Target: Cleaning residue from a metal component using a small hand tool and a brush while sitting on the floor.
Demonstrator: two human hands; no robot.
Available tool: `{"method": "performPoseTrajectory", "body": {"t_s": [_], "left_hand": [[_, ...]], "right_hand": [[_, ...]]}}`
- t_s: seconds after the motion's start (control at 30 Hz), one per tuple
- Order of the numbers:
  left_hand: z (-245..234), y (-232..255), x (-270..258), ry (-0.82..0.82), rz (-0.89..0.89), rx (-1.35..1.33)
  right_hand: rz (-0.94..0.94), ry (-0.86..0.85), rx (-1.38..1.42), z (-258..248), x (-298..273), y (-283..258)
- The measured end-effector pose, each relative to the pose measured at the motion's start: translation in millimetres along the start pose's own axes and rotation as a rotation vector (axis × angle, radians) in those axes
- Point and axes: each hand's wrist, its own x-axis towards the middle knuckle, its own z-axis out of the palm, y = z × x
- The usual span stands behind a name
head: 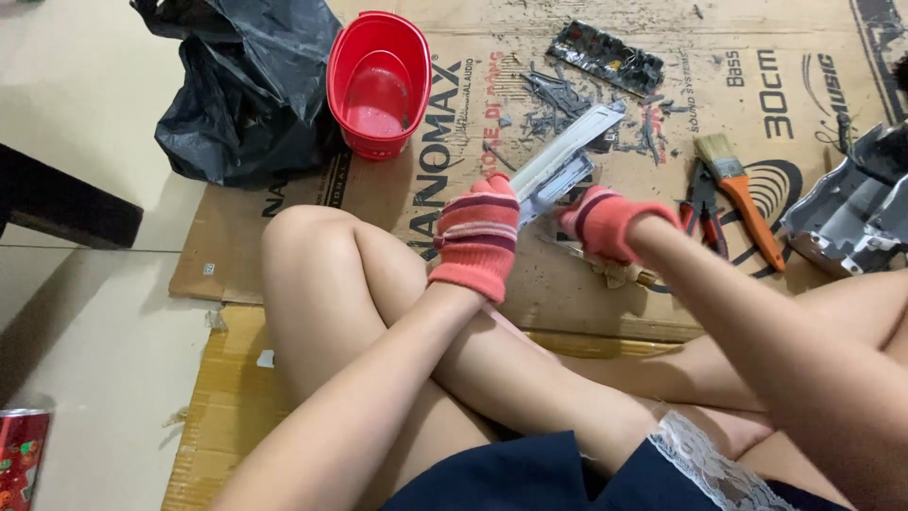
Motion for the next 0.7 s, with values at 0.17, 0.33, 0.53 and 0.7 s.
{"method": "performPoseTrajectory", "body": {"t_s": [0.17, 0.33, 0.53, 0.7], "left_hand": [[-2, -1, -4, 0.000, 0.018, 0.005], [-7, 2, -4, 0.033, -0.001, 0.009], [-8, 0, -4, 0.046, 0.006, 0.017], [-7, 5, -4, 0.050, 0.018, 0.010]], "right_hand": [[0.012, 0.015, 0.304, 0, -46, -10], [-0.076, 0.176, -0.076, 8, 23, 17], [0.054, 0.118, 0.310, -1, -2, -2], [-0.146, 0.223, -0.158, 25, 45, 25]]}}
